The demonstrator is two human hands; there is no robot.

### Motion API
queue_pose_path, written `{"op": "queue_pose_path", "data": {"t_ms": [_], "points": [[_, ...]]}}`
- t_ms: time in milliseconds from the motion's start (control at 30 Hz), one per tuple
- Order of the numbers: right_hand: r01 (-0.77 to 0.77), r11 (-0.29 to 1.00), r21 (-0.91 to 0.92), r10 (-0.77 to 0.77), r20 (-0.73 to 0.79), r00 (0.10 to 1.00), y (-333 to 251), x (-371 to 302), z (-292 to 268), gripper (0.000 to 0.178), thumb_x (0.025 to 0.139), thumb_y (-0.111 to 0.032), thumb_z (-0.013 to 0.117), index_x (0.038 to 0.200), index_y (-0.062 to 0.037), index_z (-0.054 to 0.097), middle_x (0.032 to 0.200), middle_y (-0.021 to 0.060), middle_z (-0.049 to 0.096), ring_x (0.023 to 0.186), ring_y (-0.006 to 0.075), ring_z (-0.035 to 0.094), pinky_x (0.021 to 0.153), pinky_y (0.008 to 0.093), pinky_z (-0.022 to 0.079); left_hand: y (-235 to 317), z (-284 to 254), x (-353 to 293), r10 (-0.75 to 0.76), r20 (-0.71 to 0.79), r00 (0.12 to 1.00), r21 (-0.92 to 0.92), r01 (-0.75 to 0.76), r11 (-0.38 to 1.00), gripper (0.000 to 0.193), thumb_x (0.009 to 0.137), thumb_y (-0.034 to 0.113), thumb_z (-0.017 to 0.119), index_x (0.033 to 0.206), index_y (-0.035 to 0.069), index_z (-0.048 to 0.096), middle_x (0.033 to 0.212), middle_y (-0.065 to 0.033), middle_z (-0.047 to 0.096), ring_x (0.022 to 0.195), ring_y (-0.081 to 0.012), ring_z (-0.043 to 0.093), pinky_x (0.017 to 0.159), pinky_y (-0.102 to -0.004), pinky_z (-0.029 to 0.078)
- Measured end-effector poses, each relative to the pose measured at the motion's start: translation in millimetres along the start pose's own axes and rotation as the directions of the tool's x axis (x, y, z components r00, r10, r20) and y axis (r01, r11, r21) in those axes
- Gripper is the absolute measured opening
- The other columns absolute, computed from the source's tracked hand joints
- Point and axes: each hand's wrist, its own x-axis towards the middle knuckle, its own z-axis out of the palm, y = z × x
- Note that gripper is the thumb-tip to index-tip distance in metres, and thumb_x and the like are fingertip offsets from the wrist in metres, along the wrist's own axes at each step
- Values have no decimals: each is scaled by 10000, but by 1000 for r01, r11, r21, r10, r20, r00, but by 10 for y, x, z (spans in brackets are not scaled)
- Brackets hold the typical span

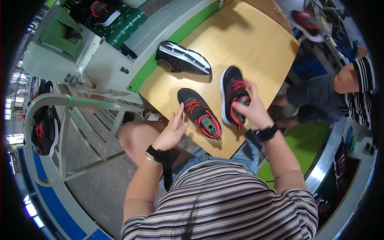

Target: The recorder is inspecting and organizing shoes on a production line workstation, picking them up from a conveyor belt and placing them on a table for inspection.

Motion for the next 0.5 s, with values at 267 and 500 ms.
{"op": "queue_pose_path", "data": {"t_ms": [267,500], "points": [[-57,905,421,96,-72,993,93,-261,148,793,830,21,616,1539,-51,268,1309,164,551,1176,221,574,1059,348,434,721,133,-99,168,-338,926,105,-141,984,672,1012,212,575,1583,72,248,1646,-239,138,1538,-356,160,1221,-446,201],[193,747,636,-420,227,879,-796,-581,310,925,958,-96,623,1620,-94,-23,1640,230,171,1510,293,246,1206,417,242,1084,346,-136,362,-134,922,-694,-348,630,1090,851,716,611,1597,65,154,1628,-146,273,1450,-318,354,1162,-484,346]]}}
